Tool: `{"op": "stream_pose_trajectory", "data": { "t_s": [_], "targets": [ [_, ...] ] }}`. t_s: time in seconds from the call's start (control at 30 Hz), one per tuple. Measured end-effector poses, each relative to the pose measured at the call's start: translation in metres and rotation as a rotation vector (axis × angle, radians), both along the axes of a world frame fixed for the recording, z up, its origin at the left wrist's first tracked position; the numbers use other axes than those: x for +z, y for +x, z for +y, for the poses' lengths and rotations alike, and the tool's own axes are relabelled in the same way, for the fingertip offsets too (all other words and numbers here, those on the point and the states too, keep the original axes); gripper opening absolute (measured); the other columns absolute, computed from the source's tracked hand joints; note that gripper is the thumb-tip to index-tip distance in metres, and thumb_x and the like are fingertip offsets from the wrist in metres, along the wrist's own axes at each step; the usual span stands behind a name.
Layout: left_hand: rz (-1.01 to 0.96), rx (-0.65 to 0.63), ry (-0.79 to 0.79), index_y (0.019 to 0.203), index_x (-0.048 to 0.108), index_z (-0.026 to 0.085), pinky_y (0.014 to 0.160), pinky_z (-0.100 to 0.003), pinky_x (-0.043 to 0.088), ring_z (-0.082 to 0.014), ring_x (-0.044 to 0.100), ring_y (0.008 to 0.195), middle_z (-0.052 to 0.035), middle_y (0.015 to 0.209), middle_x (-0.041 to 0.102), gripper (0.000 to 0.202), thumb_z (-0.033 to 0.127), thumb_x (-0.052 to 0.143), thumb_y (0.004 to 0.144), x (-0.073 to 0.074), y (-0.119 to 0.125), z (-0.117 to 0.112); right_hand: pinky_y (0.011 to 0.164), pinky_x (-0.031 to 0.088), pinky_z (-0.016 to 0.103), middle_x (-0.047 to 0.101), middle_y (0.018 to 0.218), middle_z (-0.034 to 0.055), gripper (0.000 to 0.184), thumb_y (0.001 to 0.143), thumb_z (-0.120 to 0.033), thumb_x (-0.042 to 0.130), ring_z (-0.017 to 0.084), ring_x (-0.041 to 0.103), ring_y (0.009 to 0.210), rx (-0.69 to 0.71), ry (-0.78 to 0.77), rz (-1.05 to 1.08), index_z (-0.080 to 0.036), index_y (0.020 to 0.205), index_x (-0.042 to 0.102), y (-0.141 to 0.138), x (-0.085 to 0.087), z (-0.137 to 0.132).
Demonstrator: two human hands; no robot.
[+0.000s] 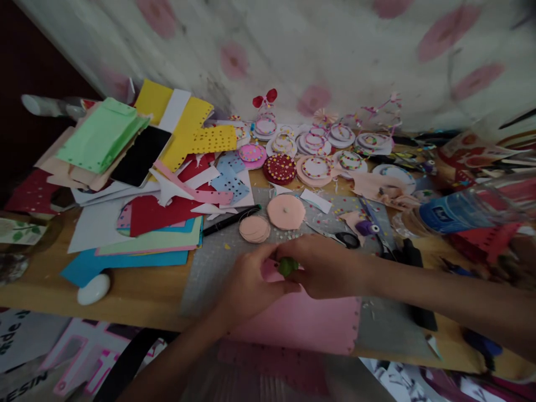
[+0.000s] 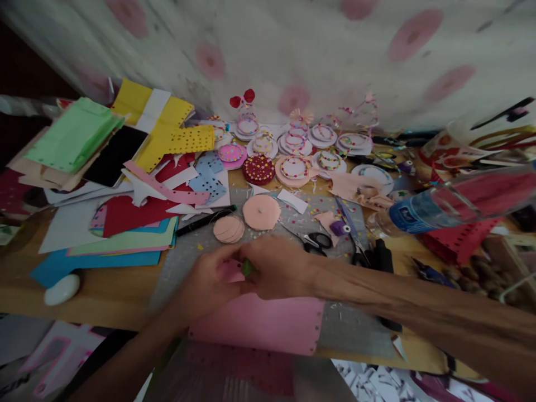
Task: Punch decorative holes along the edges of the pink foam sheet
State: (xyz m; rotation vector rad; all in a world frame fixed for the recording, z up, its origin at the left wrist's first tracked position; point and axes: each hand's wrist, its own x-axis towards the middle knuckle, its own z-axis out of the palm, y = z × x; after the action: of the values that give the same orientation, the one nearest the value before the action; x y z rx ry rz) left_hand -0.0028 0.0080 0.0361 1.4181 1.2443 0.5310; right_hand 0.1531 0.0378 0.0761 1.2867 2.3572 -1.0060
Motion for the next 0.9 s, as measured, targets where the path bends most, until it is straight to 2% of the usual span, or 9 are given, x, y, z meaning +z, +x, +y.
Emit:
{"op": "stream_pose_trajectory", "data": {
  "t_s": [0.13, 0.3, 0.4, 0.5, 0.67, 0.9],
  "targets": [
    [-0.022, -0.010, -0.012, 0.103, 0.067, 0.018, 0.082, -0.030, 0.048, -0.0223, 0.065, 0.095, -0.0026, 0.099, 0.072, 0.041, 0.019, 0.079, 0.064, -0.002, 0.000, 0.000, 0.057, 0.038, 0.027, 0.072, 0.082, 0.0084, 0.012, 0.075, -0.011, 0.059, 0.024, 0.067, 0.078, -0.003, -0.014, 0.003, -0.020, 0.081, 0.066, -0.001, -0.004, 0.003],
    [-0.040, -0.092, -0.045, 0.120, 0.058, 0.022, 0.090, -0.032, 0.048, -0.0219, 0.063, 0.106, -0.0029, 0.114, 0.069, 0.059, 0.018, 0.079, 0.065, 0.000, -0.016, 0.001, 0.069, 0.044, 0.028, 0.072, 0.093, 0.0067, 0.023, 0.076, -0.015, 0.064, 0.023, 0.066, 0.086, 0.020, -0.106, 0.155, -0.018, 0.099, 0.065, 0.006, -0.008, 0.007],
    [0.020, -0.085, -0.016, 0.112, 0.063, 0.022, 0.094, -0.033, 0.048, -0.0206, 0.064, 0.105, -0.0018, 0.113, 0.070, 0.042, 0.010, 0.066, 0.073, 0.003, -0.027, 0.001, 0.070, 0.044, 0.030, 0.072, 0.092, 0.0075, 0.024, 0.077, -0.021, 0.068, 0.024, 0.065, 0.085, -0.018, -0.130, 0.124, -0.017, 0.101, 0.067, 0.011, -0.006, 0.006],
    [0.043, -0.043, 0.016, 0.100, 0.067, 0.022, 0.094, -0.033, 0.049, -0.0201, 0.065, 0.103, -0.0005, 0.107, 0.071, 0.030, 0.008, 0.060, 0.074, 0.003, -0.031, -0.001, 0.070, 0.044, 0.031, 0.071, 0.091, 0.0068, 0.026, 0.076, -0.026, 0.070, 0.023, 0.065, 0.084, -0.042, -0.135, 0.127, -0.017, 0.101, 0.067, 0.013, -0.006, 0.004],
    [-0.020, -0.004, -0.018, 0.099, 0.067, 0.022, 0.090, -0.029, 0.053, -0.0179, 0.067, 0.098, 0.0008, 0.103, 0.072, 0.030, 0.009, 0.061, 0.073, 0.000, -0.028, -0.004, 0.067, 0.044, 0.030, 0.072, 0.090, 0.0060, 0.023, 0.076, -0.027, 0.069, 0.024, 0.066, 0.085, -0.024, -0.109, 0.150, -0.018, 0.097, 0.067, 0.011, -0.008, 0.001],
    [-0.020, -0.031, -0.001, 0.098, 0.068, 0.022, 0.084, -0.026, 0.053, -0.0165, 0.067, 0.094, 0.0021, 0.098, 0.073, 0.028, 0.008, 0.061, 0.074, 0.001, -0.029, -0.003, 0.065, 0.043, 0.030, 0.072, 0.088, 0.0076, 0.018, 0.076, -0.022, 0.068, 0.028, 0.068, 0.086, 0.034, -0.054, -0.019, -0.018, 0.093, 0.067, 0.006, -0.002, 0.000]
  ]
}}
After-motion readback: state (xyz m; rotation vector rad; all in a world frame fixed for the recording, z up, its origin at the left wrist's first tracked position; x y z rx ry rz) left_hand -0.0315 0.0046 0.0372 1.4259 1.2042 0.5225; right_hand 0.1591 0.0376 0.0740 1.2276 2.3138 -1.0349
